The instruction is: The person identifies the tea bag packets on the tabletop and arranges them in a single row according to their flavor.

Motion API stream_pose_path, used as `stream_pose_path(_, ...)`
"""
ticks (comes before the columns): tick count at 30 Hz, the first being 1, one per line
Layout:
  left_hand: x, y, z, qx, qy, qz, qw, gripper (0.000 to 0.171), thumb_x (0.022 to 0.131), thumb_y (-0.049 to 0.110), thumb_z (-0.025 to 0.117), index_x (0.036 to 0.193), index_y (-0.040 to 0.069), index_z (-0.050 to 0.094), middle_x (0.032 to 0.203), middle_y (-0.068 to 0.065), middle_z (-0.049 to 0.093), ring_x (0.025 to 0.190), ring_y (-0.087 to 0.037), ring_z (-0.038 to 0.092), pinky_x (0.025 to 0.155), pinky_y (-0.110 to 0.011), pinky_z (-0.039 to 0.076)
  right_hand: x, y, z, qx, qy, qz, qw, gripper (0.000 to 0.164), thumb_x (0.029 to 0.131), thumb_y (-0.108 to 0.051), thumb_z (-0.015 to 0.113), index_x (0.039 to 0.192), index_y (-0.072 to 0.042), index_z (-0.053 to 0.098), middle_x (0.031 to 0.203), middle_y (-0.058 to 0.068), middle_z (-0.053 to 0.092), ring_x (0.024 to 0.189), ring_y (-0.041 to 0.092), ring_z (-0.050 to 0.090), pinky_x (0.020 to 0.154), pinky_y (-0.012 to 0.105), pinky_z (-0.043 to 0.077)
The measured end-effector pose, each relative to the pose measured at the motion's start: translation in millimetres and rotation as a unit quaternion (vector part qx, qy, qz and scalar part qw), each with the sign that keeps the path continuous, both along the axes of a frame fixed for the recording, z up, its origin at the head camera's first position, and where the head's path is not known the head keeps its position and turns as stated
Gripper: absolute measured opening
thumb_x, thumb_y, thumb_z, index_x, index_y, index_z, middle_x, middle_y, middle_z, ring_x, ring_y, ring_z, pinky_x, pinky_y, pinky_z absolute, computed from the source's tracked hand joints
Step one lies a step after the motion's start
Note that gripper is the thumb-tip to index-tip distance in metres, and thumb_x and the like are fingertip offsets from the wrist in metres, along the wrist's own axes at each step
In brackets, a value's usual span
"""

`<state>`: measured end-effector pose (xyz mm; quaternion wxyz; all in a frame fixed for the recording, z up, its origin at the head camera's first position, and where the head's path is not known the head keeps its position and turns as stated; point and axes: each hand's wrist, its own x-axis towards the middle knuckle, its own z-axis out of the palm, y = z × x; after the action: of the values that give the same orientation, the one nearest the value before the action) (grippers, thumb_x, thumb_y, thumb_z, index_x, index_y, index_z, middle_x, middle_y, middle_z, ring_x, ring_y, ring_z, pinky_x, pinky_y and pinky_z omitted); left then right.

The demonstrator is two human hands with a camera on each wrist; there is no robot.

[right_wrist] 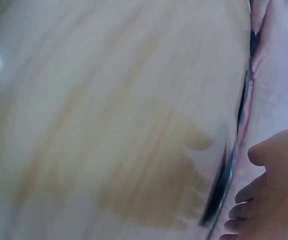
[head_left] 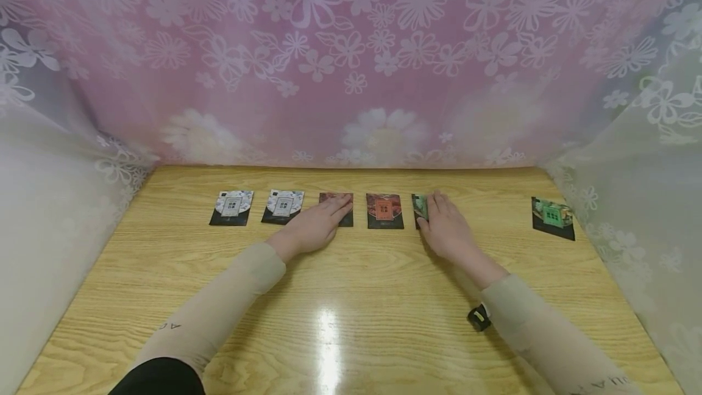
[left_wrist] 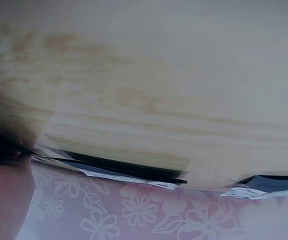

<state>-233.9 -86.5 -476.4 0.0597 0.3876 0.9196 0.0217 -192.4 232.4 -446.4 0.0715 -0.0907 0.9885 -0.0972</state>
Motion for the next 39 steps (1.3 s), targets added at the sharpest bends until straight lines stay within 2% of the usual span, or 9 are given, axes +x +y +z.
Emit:
stream_pose_path(7, 1.0, 0, 0.4, 0.002, -0.001, 0.004, 1.0, 0.057, 0.114, 0.019, 0.033, 0.17, 0.007, 0.024, 0.179, -0.011, 0.017, 0.166, -0.028, 0.019, 0.138, -0.042, 0.02, -1.9, 35, 7.7, -0.019, 0.031, -0.002, 0.999, 0.07, 0.113, -0.025, 0.046, 0.161, 0.019, 0.019, 0.169, 0.041, 0.016, 0.159, 0.057, 0.016, 0.133, 0.067, 0.017)
stream_pose_path(14, 2.2, 1, -0.8, 0.003, -0.002, 0.009, 1.0, 0.057, 0.115, 0.02, 0.032, 0.17, 0.009, 0.023, 0.179, -0.01, 0.016, 0.167, -0.027, 0.018, 0.138, -0.042, 0.019, -6.6, 95, 5.6, -0.02, 0.029, -0.022, 0.999, 0.073, 0.114, -0.027, 0.042, 0.162, 0.019, 0.012, 0.167, 0.044, 0.011, 0.157, 0.06, 0.013, 0.132, 0.069, 0.013)
stream_pose_path(24, 3.2, 1, 1.6, 0.001, -0.002, 0.01, 0.9999, 0.057, 0.115, 0.02, 0.033, 0.17, 0.009, 0.023, 0.179, -0.01, 0.015, 0.167, -0.028, 0.018, 0.138, -0.043, 0.019, 2.4, 170, 10.6, -0.047, 0.011, -0.075, 0.996, 0.075, 0.116, -0.029, 0.037, 0.161, 0.021, 0.005, 0.165, 0.048, 0.005, 0.156, 0.063, 0.004, 0.131, 0.073, 0.005)
stream_pose_path(29, 2.5, 0, 0.8, 0.001, -0.001, 0.008, 1.0, 0.058, 0.114, 0.02, 0.034, 0.17, 0.009, 0.023, 0.179, -0.01, 0.015, 0.167, -0.028, 0.018, 0.138, -0.043, 0.019, 7.4, 195, 8.0, -0.054, 0.029, -0.094, 0.994, 0.072, 0.116, -0.026, 0.034, 0.157, 0.027, 0.007, 0.16, 0.053, 0.009, 0.152, 0.067, 0.007, 0.128, 0.075, 0.009)
stream_pose_path(39, 2.0, 0, -0.1, -0.003, 0.0, 0.007, 1.0, 0.058, 0.115, 0.021, 0.033, 0.17, 0.009, 0.022, 0.179, -0.01, 0.015, 0.166, -0.028, 0.018, 0.138, -0.042, 0.018, 13.5, 224, -4.6, -0.063, 0.018, -0.121, 0.991, 0.069, 0.116, -0.024, 0.027, 0.158, 0.026, 0.003, 0.162, 0.051, -0.001, 0.153, 0.067, 0.001, 0.127, 0.078, 0.006)
